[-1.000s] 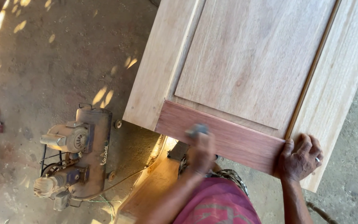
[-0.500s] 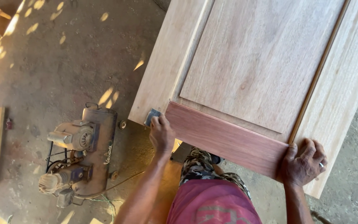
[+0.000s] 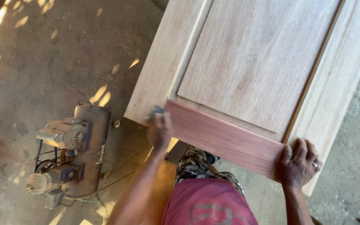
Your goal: Manually sanding the surface of a wooden door using a piece of sandpaper.
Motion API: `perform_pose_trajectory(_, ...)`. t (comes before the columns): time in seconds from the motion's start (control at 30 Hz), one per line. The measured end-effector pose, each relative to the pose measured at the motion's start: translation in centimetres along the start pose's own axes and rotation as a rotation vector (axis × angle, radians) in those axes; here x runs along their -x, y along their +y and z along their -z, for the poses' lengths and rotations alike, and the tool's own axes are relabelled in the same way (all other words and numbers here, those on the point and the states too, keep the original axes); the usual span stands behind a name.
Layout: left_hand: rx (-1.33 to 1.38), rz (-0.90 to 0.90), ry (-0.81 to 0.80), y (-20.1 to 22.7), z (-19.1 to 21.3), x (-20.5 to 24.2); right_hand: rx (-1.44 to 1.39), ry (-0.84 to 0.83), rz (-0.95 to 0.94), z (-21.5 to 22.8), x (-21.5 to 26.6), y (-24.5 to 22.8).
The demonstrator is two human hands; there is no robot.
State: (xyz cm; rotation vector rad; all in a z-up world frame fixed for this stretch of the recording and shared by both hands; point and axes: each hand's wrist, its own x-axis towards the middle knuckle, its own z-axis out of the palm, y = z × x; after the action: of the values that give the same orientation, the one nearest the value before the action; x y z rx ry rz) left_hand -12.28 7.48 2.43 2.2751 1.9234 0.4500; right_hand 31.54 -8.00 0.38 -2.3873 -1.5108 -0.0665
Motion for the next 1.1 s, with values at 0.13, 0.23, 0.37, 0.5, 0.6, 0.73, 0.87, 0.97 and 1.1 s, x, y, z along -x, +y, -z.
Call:
perform_pose_trajectory(0.13, -0.12, 0.226, 0.029, -3.5, -0.6, -1.9, 0.046, 0.023, -0.024, 0.3, 0.0, -0.6)
perform_pose_trajectory(0.23, 0.086, 0.467, 0.048, 3.7, -1.8, -1.1, 0.036, 0.041, -0.007, 0.7, -0.4, -0.8)
perform_pose_trajectory(0.37, 0.239, -0.041, 0.144, 17.1, -7.5, 4.7, 0.006, 0.077, 0.005, 0.5, 0.1, -0.4)
perform_pose_trajectory(0.5, 0.163, -0.559, -0.065, 21.9, -9.3, 7.1, -0.012, 0.055, -0.008, -0.7, 0.5, 0.7)
perform_pose_trajectory(0.6, 0.129, -0.363, -0.003, 18.0, -7.9, 5.4, 0.198, -0.006, -0.078, -2.3, 0.8, 3.7)
perform_pose_trajectory(0.73, 0.095, -0.005, 0.081, 2.4, -6.2, 1.7, 0.135, 0.011, -0.263, -0.1, 0.0, 3.1)
perform_pose_trajectory(0.87, 0.069, 0.333, 0.143, -3.7, -1.8, -2.9, 0.041, -0.063, -0.402, -0.1, 0.0, 2.6)
perform_pose_trajectory(0.97, 0.119, 0.249, 0.165, 7.6, -0.9, -3.9, 0.027, -0.045, -0.44, -0.2, -0.2, 2.3)
perform_pose_trajectory(1.1, 0.259, -0.322, 0.251, 22.4, -2.8, 0.6, 0.121, 0.05, -0.316, -1.7, 0.9, 3.6)
